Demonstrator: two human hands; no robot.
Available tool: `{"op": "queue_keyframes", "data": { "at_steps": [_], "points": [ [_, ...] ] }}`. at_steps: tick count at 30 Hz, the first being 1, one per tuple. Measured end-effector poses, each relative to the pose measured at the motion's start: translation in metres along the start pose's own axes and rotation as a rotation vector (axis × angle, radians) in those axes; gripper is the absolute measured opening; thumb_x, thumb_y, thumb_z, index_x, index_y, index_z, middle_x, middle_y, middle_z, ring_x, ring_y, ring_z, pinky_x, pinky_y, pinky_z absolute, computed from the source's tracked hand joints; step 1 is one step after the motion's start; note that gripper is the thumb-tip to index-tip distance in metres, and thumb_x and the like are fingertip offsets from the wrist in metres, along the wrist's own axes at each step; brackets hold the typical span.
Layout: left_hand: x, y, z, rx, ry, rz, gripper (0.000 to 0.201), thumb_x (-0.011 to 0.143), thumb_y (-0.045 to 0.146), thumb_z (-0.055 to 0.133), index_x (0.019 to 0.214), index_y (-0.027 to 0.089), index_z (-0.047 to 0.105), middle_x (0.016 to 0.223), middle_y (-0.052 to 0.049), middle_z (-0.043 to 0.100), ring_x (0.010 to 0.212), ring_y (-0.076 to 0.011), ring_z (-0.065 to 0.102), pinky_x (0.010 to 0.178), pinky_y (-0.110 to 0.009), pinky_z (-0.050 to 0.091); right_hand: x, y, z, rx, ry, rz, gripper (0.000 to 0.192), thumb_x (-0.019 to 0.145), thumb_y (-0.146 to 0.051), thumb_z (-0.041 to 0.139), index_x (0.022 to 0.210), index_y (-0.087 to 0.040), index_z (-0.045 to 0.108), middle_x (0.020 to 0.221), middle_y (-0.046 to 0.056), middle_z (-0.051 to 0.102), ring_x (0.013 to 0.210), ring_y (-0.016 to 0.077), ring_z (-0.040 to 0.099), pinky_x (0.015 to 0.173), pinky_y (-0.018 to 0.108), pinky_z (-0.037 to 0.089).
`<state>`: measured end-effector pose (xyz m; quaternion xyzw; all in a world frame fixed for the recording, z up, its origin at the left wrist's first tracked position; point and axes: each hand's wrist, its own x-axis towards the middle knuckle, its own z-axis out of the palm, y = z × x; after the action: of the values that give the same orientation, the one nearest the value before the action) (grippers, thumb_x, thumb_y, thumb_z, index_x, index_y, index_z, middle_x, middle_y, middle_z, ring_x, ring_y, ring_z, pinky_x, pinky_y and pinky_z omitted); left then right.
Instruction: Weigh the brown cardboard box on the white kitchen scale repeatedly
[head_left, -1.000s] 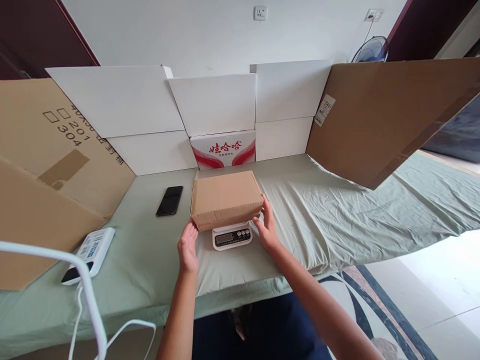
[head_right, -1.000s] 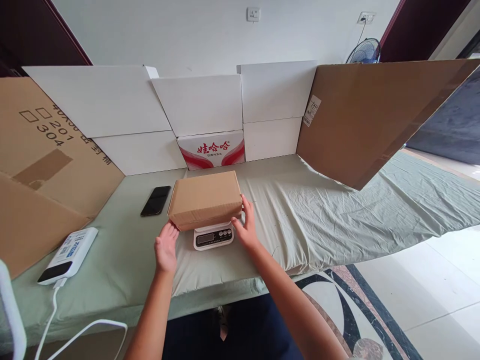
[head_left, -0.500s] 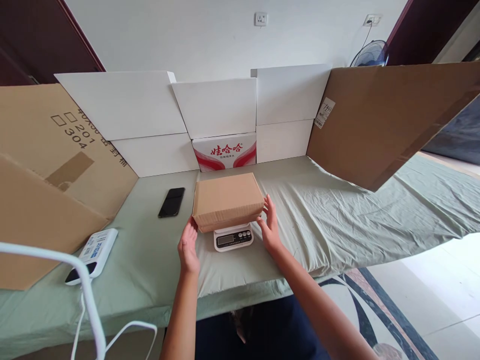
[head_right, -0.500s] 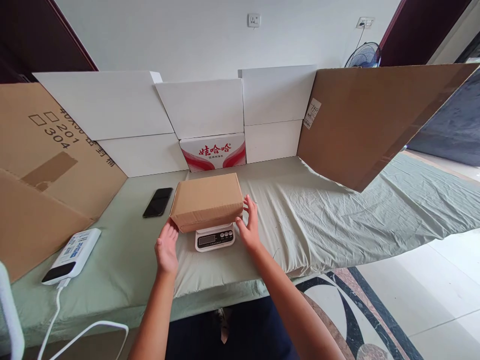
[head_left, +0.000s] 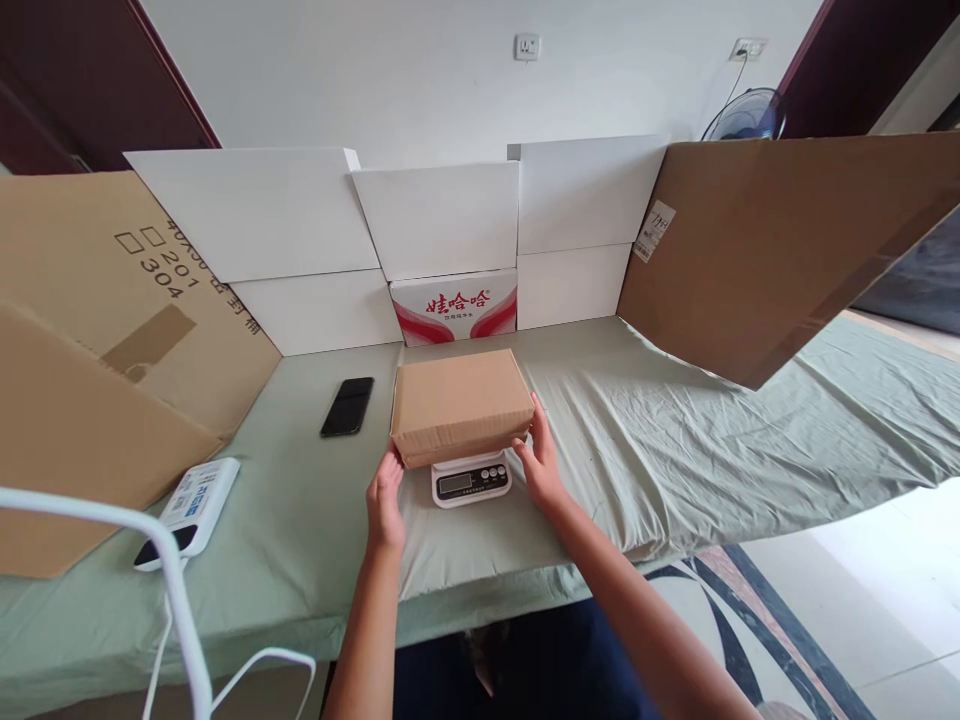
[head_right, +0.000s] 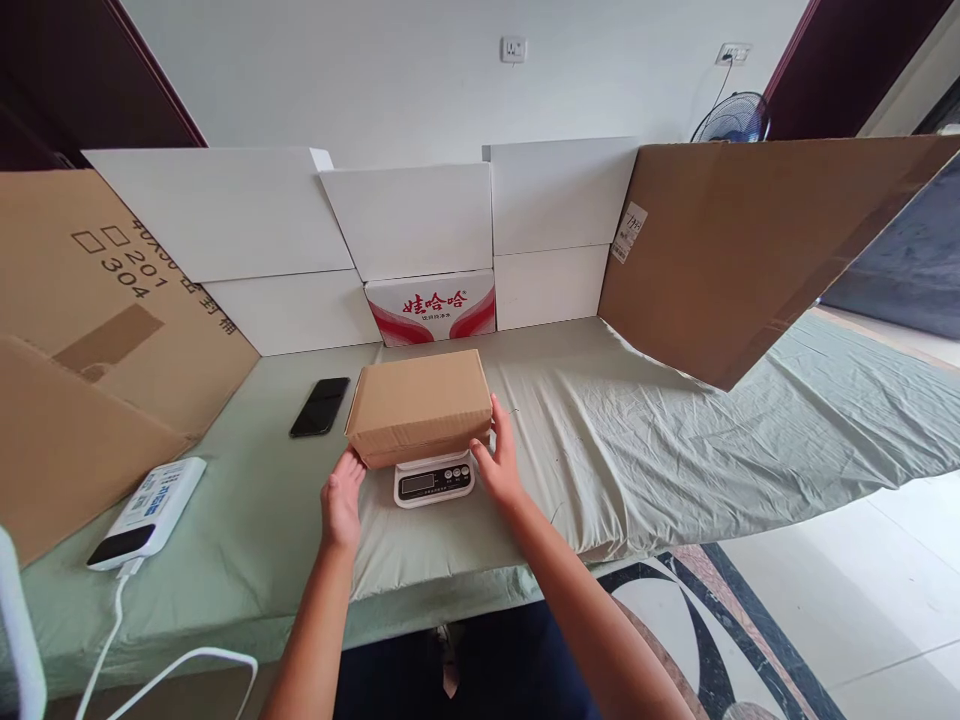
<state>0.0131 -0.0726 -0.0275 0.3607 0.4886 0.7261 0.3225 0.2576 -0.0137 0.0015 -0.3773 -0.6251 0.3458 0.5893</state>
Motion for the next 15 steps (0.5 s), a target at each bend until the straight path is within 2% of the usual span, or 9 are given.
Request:
{"op": "queue_keyframes", "data": {
  "at_steps": [5, 9, 12, 15],
  "points": [
    [-0.002, -0.003, -0.002, 0.001, 0.006, 0.005, 0.082, 0.079, 0.078, 0.054, 0.134, 0.018, 0.067, 0.143, -0.02, 0.06, 0.14, -0.0378, 0.05, 0.117, -0.054, 0.036, -0.001, 0.001, 0.001, 0.028, -0.027, 0.003, 0.073, 0.095, -0.057, 0.054, 0.159, -0.037, 0.025, 0.167, 0.004, 0.03, 0.156, 0.0287, 0.028, 0.126, 0.054, 0.03],
    [0.007, 0.009, 0.0, 0.0, 0.0, 0.062, 0.077, 0.081, 0.074, 0.056, 0.133, 0.019, 0.067, 0.139, -0.019, 0.063, 0.139, -0.0369, 0.051, 0.117, -0.053, 0.037, 0.012, -0.006, -0.001, 0.053, -0.05, -0.034, 0.075, 0.095, -0.055, 0.056, 0.16, -0.037, 0.024, 0.169, 0.003, 0.027, 0.156, 0.0295, 0.029, 0.124, 0.054, 0.034],
    [0.034, 0.028, 0.009, -0.013, -0.046, 0.136, 0.075, 0.082, 0.072, 0.057, 0.132, 0.017, 0.067, 0.138, -0.018, 0.064, 0.137, -0.0359, 0.054, 0.117, -0.05, 0.038, 0.04, -0.015, -0.002, 0.095, -0.062, -0.104, 0.076, 0.095, -0.054, 0.057, 0.16, -0.035, 0.022, 0.168, 0.006, 0.029, 0.151, 0.0308, 0.038, 0.121, 0.052, 0.038],
    [0.074, 0.039, 0.026, -0.03, -0.075, 0.193, 0.075, 0.08, 0.073, 0.059, 0.128, 0.016, 0.069, 0.135, -0.019, 0.066, 0.133, -0.0355, 0.057, 0.114, -0.05, 0.041, 0.077, -0.014, 0.006, 0.176, -0.053, -0.179, 0.081, 0.094, -0.055, 0.057, 0.161, -0.034, 0.016, 0.166, 0.008, 0.032, 0.147, 0.0304, 0.044, 0.118, 0.05, 0.042]
  ]
}}
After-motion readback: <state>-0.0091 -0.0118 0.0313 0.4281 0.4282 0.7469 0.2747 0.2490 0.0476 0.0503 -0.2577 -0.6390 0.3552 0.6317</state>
